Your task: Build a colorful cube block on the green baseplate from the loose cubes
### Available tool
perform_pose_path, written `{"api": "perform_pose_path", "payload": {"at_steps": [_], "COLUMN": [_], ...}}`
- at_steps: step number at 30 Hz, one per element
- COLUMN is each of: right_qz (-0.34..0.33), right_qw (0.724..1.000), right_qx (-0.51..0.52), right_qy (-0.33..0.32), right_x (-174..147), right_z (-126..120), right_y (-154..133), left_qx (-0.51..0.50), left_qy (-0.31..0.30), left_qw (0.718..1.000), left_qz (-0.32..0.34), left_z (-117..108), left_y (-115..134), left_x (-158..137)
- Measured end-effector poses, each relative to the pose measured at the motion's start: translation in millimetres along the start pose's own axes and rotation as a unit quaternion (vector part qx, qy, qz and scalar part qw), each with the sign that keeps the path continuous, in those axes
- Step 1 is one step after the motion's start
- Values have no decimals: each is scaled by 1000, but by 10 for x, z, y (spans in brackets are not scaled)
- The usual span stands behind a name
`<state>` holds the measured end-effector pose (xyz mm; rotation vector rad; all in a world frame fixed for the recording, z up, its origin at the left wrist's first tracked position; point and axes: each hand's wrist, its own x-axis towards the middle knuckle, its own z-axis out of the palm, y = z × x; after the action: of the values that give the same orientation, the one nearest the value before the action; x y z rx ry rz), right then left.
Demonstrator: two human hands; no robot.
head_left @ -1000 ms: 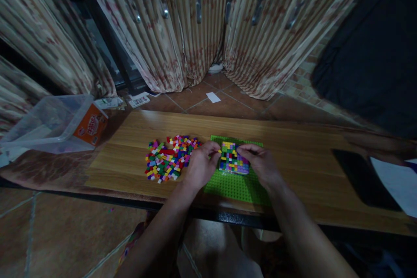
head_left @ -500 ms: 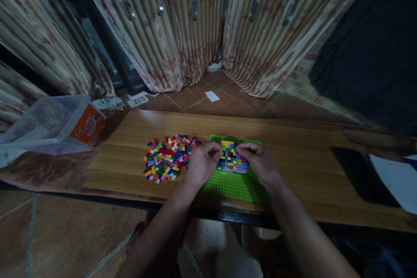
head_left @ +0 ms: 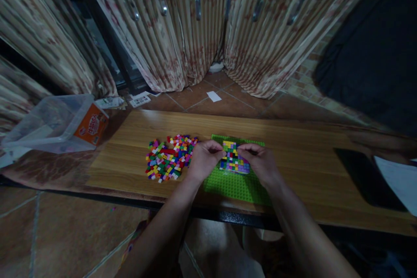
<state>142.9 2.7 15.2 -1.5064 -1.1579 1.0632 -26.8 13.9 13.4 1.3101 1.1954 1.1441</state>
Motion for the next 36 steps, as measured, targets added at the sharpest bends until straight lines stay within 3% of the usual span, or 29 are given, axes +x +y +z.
{"api": "perform_pose_path", "payload": {"at_steps": [6,18,29,36], "right_qz": [-10,-6,-17,0], "right_qw": [1000,1000,1000,1000], "right_qx": [-14,-10,2,5], "right_qy": [12,5,-10,-2], "right_x": [-3,-8,6,-21], "right_z": [4,-1,0,12], "right_y": [-2,31,82,41], "left_qx": [44,-17,-61,-42], "left_qy": [16,7,-76,-42], "left_qw": [999,1000,993,996], "left_qz": [12,-15,-63,-72], "left_z": [18,-15,-156,-81], "left_y": [11,-26,60,2], "left_x": [-1,31,23,50]}}
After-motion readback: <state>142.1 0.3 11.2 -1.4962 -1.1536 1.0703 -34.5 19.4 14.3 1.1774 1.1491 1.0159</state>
